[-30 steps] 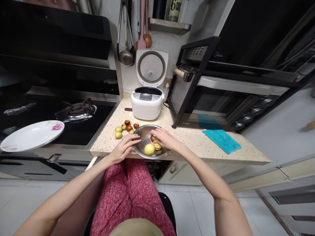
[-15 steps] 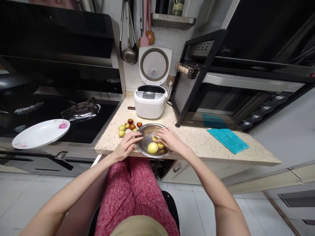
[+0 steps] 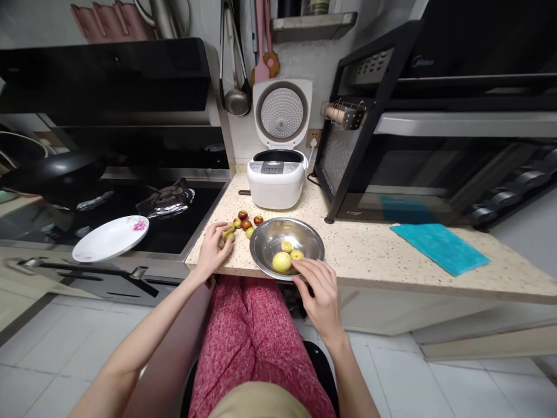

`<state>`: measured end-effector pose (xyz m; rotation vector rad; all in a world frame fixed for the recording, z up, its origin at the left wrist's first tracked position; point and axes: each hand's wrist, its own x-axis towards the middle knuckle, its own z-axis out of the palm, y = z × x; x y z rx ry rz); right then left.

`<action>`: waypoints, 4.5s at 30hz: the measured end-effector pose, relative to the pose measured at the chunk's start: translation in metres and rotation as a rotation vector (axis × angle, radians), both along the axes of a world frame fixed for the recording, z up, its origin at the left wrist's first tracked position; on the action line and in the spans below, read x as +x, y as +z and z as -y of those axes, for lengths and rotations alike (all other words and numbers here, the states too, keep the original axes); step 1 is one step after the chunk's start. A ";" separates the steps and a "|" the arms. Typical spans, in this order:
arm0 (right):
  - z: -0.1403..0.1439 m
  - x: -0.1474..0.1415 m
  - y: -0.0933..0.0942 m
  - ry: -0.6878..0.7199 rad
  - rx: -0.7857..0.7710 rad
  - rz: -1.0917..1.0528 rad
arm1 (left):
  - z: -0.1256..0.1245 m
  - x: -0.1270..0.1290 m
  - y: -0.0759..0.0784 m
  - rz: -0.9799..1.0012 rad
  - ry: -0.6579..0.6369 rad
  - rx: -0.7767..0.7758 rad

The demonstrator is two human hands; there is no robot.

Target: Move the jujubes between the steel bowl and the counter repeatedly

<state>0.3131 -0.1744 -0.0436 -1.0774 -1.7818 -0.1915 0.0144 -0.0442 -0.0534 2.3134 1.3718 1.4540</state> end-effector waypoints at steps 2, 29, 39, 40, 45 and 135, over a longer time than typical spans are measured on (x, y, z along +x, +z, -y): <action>0.003 -0.006 -0.010 -0.041 0.038 -0.030 | -0.001 -0.002 -0.003 -0.031 0.012 -0.018; 0.011 -0.045 -0.029 0.100 0.081 -0.158 | 0.049 0.032 0.024 0.106 -0.462 -0.007; 0.015 -0.053 -0.031 0.089 0.062 -0.168 | 0.052 0.029 0.037 0.033 -0.424 -0.193; 0.015 -0.054 -0.031 0.088 0.065 -0.169 | 0.051 0.029 0.037 0.002 -0.424 -0.200; 0.015 -0.056 -0.031 0.082 0.075 -0.152 | 0.049 0.026 0.037 -0.063 -0.461 -0.200; 0.008 -0.014 -0.026 0.186 0.121 -0.056 | 0.021 -0.005 0.010 0.101 -0.312 0.097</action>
